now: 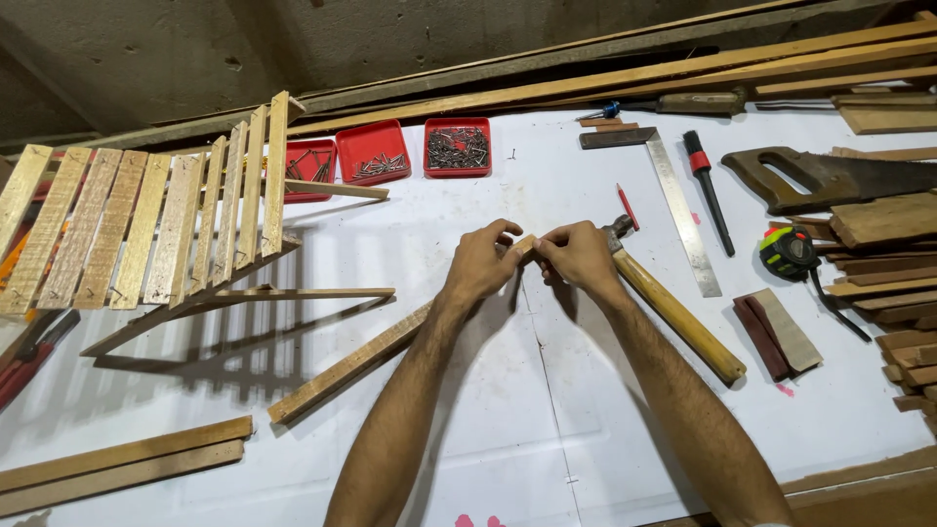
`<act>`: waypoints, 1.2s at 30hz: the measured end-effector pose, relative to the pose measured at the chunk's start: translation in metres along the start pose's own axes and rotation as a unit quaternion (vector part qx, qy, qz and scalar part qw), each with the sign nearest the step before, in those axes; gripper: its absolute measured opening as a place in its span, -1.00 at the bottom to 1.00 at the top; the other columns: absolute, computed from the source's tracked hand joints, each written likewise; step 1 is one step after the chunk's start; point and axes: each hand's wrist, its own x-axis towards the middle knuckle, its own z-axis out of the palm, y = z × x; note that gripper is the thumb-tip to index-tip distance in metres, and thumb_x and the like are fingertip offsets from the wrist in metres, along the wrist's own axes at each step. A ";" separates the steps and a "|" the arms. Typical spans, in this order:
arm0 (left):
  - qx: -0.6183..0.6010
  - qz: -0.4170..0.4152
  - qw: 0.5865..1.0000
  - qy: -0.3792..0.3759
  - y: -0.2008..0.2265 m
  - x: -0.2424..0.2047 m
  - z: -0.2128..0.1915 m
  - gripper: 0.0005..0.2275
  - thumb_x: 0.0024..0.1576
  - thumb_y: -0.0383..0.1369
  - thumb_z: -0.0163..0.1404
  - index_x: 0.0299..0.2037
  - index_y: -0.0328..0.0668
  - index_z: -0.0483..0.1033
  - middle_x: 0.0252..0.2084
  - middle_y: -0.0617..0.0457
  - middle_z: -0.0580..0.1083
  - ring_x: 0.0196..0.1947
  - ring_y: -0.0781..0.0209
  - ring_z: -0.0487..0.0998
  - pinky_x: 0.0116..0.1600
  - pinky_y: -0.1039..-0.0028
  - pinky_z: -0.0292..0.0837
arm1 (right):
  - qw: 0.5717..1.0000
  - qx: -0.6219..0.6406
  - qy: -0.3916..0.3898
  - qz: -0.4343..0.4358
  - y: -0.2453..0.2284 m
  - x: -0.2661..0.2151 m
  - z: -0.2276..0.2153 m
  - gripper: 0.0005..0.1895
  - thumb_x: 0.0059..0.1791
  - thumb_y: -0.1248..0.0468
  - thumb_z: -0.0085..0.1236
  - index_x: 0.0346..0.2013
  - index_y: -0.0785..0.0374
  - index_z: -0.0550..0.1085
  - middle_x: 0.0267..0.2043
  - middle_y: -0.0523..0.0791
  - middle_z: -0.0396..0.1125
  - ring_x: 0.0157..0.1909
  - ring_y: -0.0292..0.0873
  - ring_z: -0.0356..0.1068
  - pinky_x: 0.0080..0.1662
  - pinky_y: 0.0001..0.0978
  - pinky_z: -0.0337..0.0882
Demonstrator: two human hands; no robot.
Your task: The person assembles a small slatted wooden lounge chair on a workbench. They pick up thin wood strips, align them against the chair frame, position nails, and hammer the nails in by hand, working on one strip at a time and setting finished pieces aside.
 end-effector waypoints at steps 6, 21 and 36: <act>-0.034 0.012 0.999 0.001 0.000 0.008 0.010 -0.79 0.10 -0.37 0.12 -0.14 -0.32 0.65 -0.20 -0.14 0.66 -0.18 0.12 0.70 -0.02 0.37 0.62 | 1.000 0.005 -0.019 0.004 0.003 0.002 -0.007 -0.78 0.04 0.28 0.16 -0.18 0.40 0.63 -0.47 -0.06 0.52 -0.47 -0.26 0.50 -0.39 -0.43 0.51; -0.036 0.020 0.999 0.036 -0.003 0.001 0.010 -0.82 0.12 -0.38 0.12 -0.17 -0.32 0.66 -0.25 -0.13 0.66 -0.25 0.16 0.72 -0.08 0.41 0.65 | 0.993 0.031 -0.049 -0.099 0.005 0.006 -0.016 -0.78 0.04 0.40 0.06 -0.10 0.28 0.63 -0.19 -0.05 0.55 -0.23 -0.24 0.59 -0.16 -0.44 0.63; 0.013 0.054 0.998 0.033 -0.008 -0.002 0.015 -0.81 0.09 -0.42 0.11 -0.14 -0.35 0.63 -0.23 -0.15 0.65 -0.23 0.11 0.73 -0.07 0.40 0.68 | 0.929 -0.247 -0.010 -0.275 0.024 -0.019 0.005 -0.82 -0.06 0.27 0.24 -0.20 0.24 0.64 -0.26 -0.02 0.47 -0.18 -0.02 0.45 -0.11 -0.14 0.48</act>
